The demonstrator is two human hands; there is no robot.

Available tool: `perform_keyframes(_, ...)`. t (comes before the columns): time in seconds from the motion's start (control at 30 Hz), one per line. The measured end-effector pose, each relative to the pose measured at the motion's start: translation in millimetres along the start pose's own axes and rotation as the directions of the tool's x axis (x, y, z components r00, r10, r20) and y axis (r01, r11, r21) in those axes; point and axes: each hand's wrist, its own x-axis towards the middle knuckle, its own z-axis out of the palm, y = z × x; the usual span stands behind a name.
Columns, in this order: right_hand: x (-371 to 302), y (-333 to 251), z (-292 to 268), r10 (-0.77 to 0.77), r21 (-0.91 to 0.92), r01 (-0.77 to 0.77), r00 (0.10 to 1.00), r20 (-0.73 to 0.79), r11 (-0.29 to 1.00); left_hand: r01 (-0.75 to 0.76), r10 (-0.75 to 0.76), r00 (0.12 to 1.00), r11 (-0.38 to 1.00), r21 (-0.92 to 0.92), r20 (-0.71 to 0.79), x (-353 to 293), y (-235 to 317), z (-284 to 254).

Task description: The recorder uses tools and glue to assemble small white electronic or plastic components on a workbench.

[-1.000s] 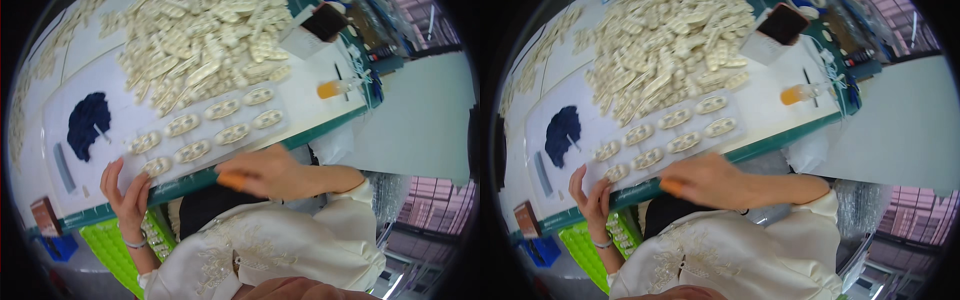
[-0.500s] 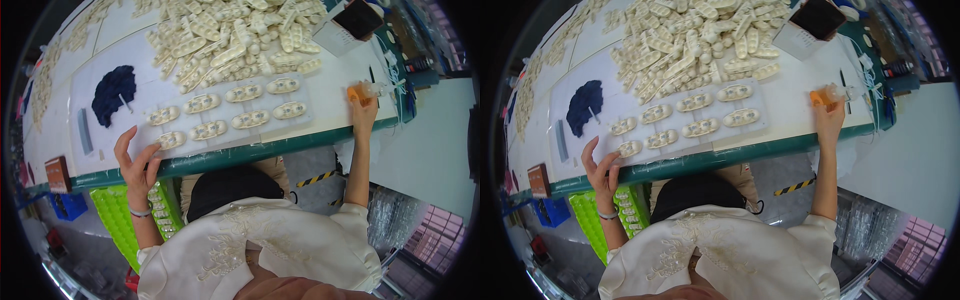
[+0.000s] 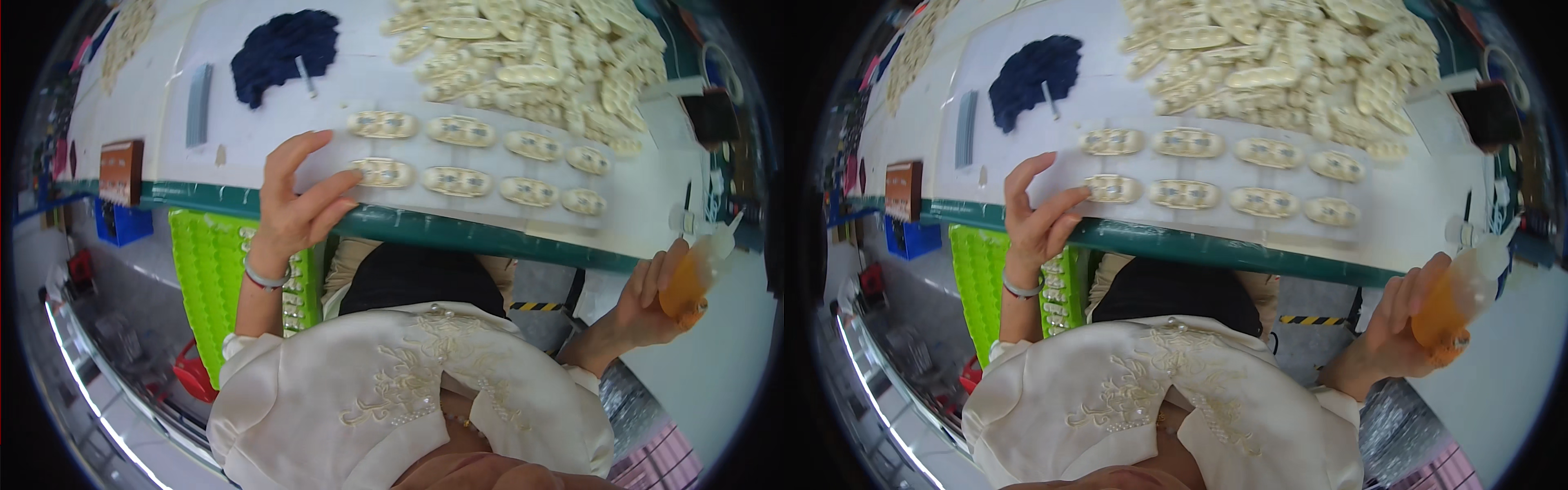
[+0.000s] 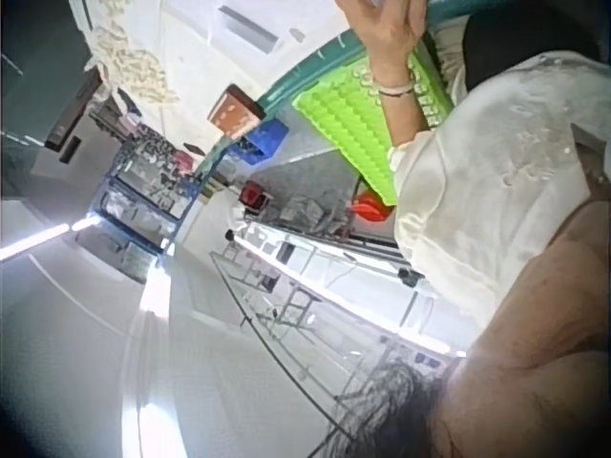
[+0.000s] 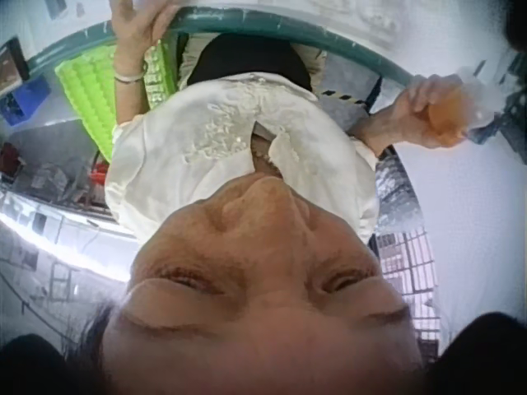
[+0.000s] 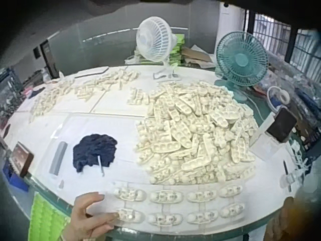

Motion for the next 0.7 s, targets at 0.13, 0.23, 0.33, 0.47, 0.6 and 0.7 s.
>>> perform_keyframes(0.13,22,31,27,0.115,0.335,-0.096,0.993,-0.036,0.937,-0.007,0.008,1.0,0.998,-0.059,0.005,-2,0,-3)
perform_keyframes(0.23,33,54,43,0.186,0.384,-0.136,0.978,-0.097,0.913,0.001,-0.002,1.0,0.993,-0.121,-0.006,1,0,-2)
perform_keyframes(0.33,37,75,67,0.239,0.359,-0.184,0.964,-0.114,0.915,0.006,-0.009,1.0,0.988,-0.151,-0.016,-4,-2,-2)
perform_keyframes(0.47,35,93,83,0.283,0.208,-0.248,0.945,-0.161,0.946,-0.014,0.002,0.998,0.977,-0.214,-0.056,-5,-6,1)
perform_keyframes(0.6,22,113,103,-0.029,-0.468,0.011,0.999,-0.03,0.884,-0.029,0.021,0.999,0.981,-0.193,-0.042,-4,-8,0)
perform_keyframes(0.7,25,115,109,-0.045,-0.672,0.242,0.954,0.296,0.7,-0.043,0.022,0.996,0.968,-0.248,-0.088,-6,-9,2)
